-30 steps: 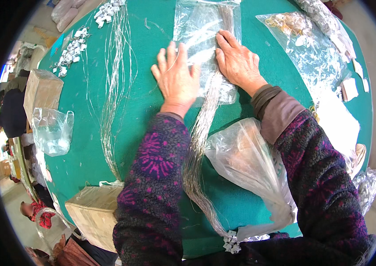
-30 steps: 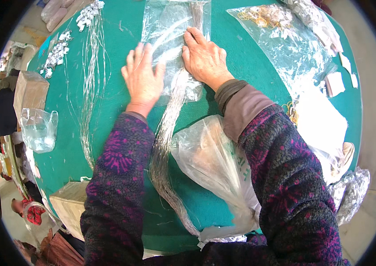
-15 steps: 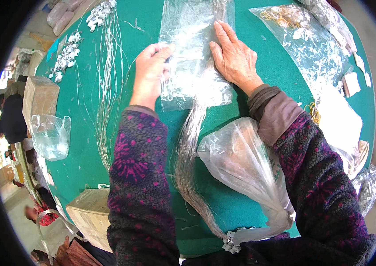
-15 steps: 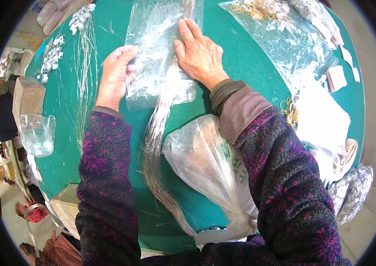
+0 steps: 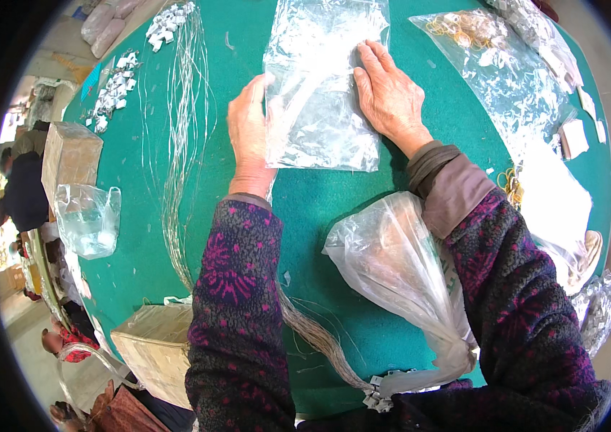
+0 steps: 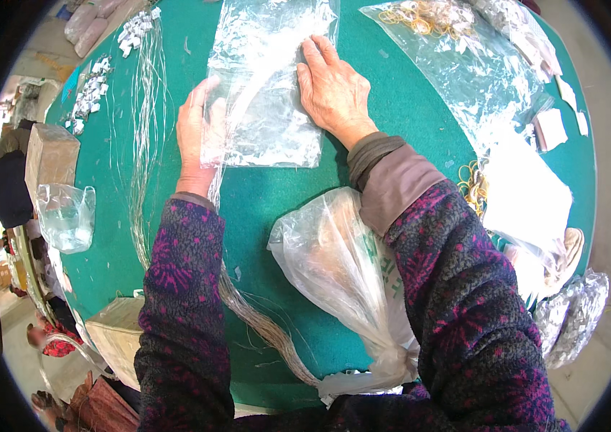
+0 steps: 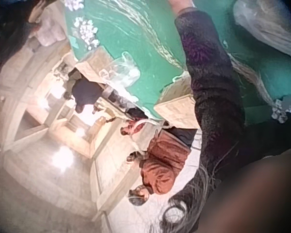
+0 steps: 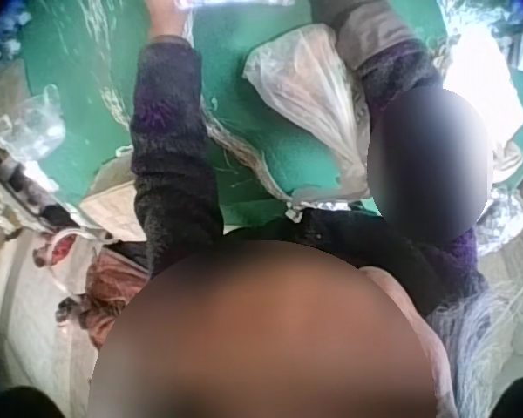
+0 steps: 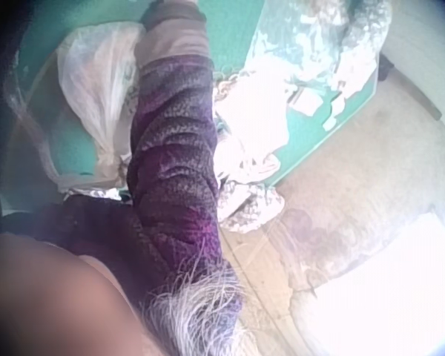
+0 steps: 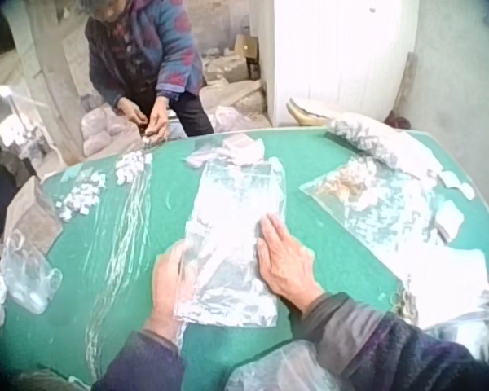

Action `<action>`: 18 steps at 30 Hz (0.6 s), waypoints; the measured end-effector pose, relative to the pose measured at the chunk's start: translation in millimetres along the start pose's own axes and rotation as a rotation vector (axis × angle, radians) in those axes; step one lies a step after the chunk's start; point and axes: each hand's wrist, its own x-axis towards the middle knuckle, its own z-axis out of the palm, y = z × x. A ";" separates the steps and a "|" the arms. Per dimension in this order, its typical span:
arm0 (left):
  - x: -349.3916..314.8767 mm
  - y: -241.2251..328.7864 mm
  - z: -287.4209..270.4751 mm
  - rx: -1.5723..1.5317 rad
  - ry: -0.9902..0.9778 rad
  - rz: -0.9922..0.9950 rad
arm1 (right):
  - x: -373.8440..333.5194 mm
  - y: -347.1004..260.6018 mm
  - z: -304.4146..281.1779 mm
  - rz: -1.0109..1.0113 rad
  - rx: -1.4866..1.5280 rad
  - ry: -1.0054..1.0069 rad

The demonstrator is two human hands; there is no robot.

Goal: The person gathers and aligns bundles of thin wires, secures them with rubber bands, and places the bundles into plastic bags. The person also handles small white plastic components on the table and organizes the finished wire bundles.

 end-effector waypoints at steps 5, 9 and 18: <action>-20.1 17.8 -5.4 0.454 -0.230 -0.012 | -0.1 1.3 -1.4 0.033 0.032 0.009; -15.1 26.0 -1.9 0.377 -0.239 -0.096 | -0.3 1.2 -3.3 0.016 0.065 0.045; -2.9 16.1 -8.6 -0.013 -0.253 -0.065 | -0.3 2.0 -3.5 0.025 0.041 0.021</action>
